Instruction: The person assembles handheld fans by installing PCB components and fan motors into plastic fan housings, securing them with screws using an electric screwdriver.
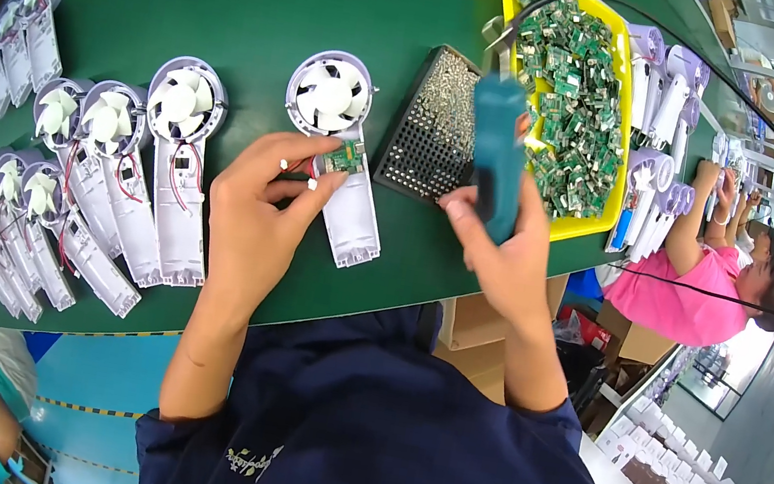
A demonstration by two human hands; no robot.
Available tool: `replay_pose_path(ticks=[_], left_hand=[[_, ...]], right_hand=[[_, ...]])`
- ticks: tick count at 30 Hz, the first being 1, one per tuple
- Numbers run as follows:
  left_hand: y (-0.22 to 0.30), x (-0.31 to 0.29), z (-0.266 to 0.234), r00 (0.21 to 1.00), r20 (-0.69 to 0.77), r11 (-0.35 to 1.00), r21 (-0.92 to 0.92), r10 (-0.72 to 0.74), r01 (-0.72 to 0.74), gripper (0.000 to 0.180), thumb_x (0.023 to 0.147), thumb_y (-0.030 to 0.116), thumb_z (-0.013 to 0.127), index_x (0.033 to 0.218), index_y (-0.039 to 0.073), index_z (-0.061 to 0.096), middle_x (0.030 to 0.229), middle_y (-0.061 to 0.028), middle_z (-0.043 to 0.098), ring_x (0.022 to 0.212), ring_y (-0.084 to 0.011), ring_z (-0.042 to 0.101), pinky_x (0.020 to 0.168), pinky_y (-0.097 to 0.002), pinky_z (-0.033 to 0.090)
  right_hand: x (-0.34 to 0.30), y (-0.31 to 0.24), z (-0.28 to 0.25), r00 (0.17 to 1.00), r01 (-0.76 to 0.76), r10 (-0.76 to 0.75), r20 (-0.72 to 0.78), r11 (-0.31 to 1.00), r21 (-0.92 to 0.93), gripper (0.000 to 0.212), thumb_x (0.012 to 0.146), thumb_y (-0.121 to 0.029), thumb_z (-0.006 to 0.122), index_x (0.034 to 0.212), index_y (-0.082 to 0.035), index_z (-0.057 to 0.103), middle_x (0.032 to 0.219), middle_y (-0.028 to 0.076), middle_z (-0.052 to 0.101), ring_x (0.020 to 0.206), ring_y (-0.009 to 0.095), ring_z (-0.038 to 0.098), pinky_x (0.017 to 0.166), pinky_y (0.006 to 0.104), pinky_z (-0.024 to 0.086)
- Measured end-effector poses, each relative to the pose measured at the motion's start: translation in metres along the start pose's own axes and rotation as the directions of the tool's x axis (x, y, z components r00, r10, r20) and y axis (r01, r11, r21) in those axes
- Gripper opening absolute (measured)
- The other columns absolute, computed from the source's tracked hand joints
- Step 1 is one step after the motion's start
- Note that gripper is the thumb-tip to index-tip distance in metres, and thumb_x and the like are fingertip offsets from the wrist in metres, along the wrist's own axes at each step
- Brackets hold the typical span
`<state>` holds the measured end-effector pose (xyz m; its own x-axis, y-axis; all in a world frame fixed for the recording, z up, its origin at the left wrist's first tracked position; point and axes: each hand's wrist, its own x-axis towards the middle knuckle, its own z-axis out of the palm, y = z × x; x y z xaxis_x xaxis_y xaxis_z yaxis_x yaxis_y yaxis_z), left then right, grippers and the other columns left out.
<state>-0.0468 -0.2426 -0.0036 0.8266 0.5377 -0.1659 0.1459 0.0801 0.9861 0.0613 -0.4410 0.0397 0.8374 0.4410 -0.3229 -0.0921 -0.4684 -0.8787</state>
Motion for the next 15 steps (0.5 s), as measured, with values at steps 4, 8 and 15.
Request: replay_pose_path(ticks=[4, 8, 15], left_hand=[[0.001, -0.001, -0.001, 1.0, 0.012, 0.999, 0.033, -0.006, 0.005, 0.028, 0.083, -0.007, 0.071, 0.11, -0.002, 0.068, 0.107, -0.0064, 0.062, 0.087, -0.0091, 0.059, 0.071, -0.02, 0.051], [-0.002, 0.001, 0.0, 1.0, 0.011, 1.0, 0.013, -0.018, 0.017, 0.029, 0.082, -0.006, 0.072, 0.11, 0.0, 0.069, 0.107, -0.0076, 0.063, 0.088, -0.0112, 0.06, 0.072, -0.0229, 0.055], [-0.003, 0.001, -0.001, 1.0, -0.002, 0.999, 0.03, -0.016, 0.016, 0.029, 0.081, -0.004, 0.073, 0.109, 0.002, 0.07, 0.106, -0.0083, 0.064, 0.089, -0.0126, 0.063, 0.071, -0.025, 0.058]], right_hand=[[0.012, -0.015, -0.003, 0.993, -0.093, 0.09, 0.079, 0.995, 0.038, 0.029, 0.088, -0.004, 0.066, 0.112, 0.001, 0.051, 0.091, 0.009, 0.069, 0.086, 0.013, 0.067, 0.078, 0.0282, 0.053], [0.012, -0.012, -0.003, 0.991, -0.042, 0.042, 0.125, 0.999, -0.006, 0.028, 0.088, -0.004, 0.065, 0.111, 0.001, 0.051, 0.092, 0.009, 0.07, 0.087, 0.014, 0.067, 0.078, 0.0287, 0.053], [0.021, -0.004, -0.006, 0.977, -0.008, 0.022, 0.21, 0.998, -0.067, 0.035, 0.089, -0.009, 0.067, 0.118, 0.0, 0.049, 0.095, 0.007, 0.072, 0.053, 0.003, 0.051, 0.046, 0.0183, 0.04]])
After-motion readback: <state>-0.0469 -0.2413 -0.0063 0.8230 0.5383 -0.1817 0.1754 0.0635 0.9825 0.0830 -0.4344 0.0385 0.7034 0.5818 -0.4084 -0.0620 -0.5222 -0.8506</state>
